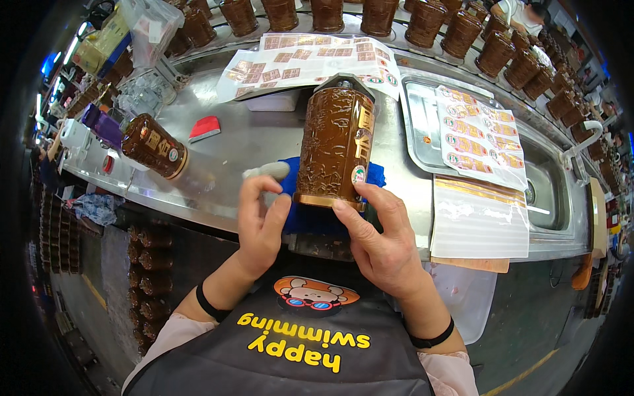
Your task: Applying labels to brown bottles and cleaning them with a cloth on a factory conveyor belt.
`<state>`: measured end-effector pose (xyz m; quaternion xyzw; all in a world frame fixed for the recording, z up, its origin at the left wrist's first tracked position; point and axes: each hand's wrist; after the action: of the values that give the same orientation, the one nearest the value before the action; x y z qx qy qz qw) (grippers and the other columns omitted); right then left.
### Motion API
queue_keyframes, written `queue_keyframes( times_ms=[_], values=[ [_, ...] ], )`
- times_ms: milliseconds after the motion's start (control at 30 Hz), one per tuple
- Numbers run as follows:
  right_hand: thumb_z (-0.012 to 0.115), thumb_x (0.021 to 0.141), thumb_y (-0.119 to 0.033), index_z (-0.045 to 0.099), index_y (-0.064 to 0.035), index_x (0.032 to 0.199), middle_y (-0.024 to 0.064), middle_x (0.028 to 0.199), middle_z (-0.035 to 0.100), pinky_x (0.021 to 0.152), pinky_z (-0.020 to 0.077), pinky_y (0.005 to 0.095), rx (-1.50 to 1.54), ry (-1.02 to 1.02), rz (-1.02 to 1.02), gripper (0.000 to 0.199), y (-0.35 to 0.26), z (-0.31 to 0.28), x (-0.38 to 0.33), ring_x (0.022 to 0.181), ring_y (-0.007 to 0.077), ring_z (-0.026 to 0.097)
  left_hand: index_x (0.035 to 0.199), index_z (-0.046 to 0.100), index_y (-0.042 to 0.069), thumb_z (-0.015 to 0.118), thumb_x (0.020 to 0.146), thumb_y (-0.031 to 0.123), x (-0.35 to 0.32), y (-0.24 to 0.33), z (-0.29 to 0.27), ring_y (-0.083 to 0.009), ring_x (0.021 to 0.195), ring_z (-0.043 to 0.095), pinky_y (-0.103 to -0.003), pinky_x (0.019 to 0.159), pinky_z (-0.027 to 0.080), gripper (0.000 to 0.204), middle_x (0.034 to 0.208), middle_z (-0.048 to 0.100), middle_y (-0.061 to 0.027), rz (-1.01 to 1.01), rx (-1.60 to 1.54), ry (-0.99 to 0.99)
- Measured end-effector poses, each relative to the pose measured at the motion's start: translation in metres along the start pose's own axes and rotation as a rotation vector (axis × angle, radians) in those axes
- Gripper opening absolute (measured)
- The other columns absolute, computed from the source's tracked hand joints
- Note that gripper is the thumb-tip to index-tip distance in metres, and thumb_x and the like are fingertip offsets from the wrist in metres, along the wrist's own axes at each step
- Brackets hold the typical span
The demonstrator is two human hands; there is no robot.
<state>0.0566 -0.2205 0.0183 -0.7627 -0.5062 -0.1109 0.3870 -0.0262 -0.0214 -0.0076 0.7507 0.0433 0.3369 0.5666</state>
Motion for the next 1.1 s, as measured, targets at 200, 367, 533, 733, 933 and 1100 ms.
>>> queue_keyframes(
  times_ms=[200, 367, 533, 733, 933, 1100],
  values=[
    [0.059, 0.076, 0.013, 0.060, -0.0063, 0.126, 0.0222, 0.133, 0.049, 0.094, 0.0455, 0.0414, 0.038, 0.028, 0.008, 0.054, 0.003, 0.000, -0.002, 0.120, 0.0357, 0.051, 0.101, 0.062, 0.009, 0.072, 0.079, 0.003, 0.001, -0.001, -0.005, -0.0331, 0.096, 0.054, -0.047, 0.089, 0.045, 0.024, 0.097, 0.064, -0.0116, 0.534, 0.257, -0.104],
    [0.063, 0.083, 0.003, 0.058, -0.0018, 0.126, 0.0218, 0.129, 0.050, 0.094, 0.0458, 0.0376, 0.170, 0.087, 0.218, 0.044, 0.014, 0.000, -0.007, 0.113, 0.0334, 0.055, 0.096, 0.063, 0.010, 0.070, 0.079, 0.003, 0.002, -0.003, -0.014, -0.0296, 0.096, 0.055, -0.047, 0.090, 0.044, 0.019, 0.096, 0.066, -0.0102, 0.522, 0.269, -0.134],
    [0.060, 0.094, -0.018, 0.055, 0.0020, 0.128, 0.0220, 0.130, 0.050, 0.096, 0.0445, 0.0363, 0.191, 0.035, 0.266, 0.039, 0.030, 0.001, -0.006, 0.115, 0.0337, 0.055, 0.092, 0.062, 0.013, 0.070, 0.072, 0.012, 0.023, 0.011, -0.010, -0.0242, 0.097, 0.054, -0.041, 0.088, 0.043, 0.022, 0.095, 0.066, -0.0042, 0.783, 0.415, -0.291],
    [0.068, 0.088, -0.019, 0.063, 0.0031, 0.104, 0.0221, 0.125, 0.053, 0.095, 0.0446, 0.0388, 0.350, -0.012, 0.386, 0.027, 0.031, 0.002, -0.005, 0.114, 0.0337, 0.055, 0.091, 0.061, 0.019, 0.066, 0.071, 0.021, 0.038, 0.014, 0.001, -0.0207, 0.100, 0.051, -0.037, 0.086, 0.040, 0.020, 0.097, 0.065, 0.0008, 0.882, 0.495, -0.395],
    [0.071, 0.082, -0.014, 0.062, -0.0006, 0.091, 0.0188, 0.121, 0.055, 0.092, 0.0451, 0.0343, 0.496, -0.053, 0.457, 0.018, 0.038, -0.005, -0.006, 0.110, 0.0277, 0.056, 0.088, 0.063, 0.020, 0.070, 0.063, 0.019, 0.039, 0.014, 0.007, -0.0224, 0.098, 0.049, -0.039, 0.077, 0.042, 0.025, 0.104, 0.061, 0.0018, 0.951, 0.545, -0.427],
    [0.070, 0.086, -0.017, 0.059, -0.0032, 0.087, 0.0148, 0.123, 0.054, 0.091, 0.0436, 0.0317, 0.593, -0.106, 0.480, 0.018, 0.039, -0.020, -0.002, 0.109, 0.0197, 0.054, 0.084, 0.062, 0.022, 0.070, 0.063, 0.018, 0.044, 0.009, 0.019, -0.0204, 0.099, 0.049, -0.036, 0.077, 0.043, 0.023, 0.099, 0.055, 0.0040, 1.041, 0.585, -0.375]
  ],
)
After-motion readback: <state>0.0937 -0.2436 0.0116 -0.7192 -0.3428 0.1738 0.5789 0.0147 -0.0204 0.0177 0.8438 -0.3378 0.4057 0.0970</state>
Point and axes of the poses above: each hand's wrist, its own x-axis towards the middle knuckle, its own z-axis out of the palm, y = z × x
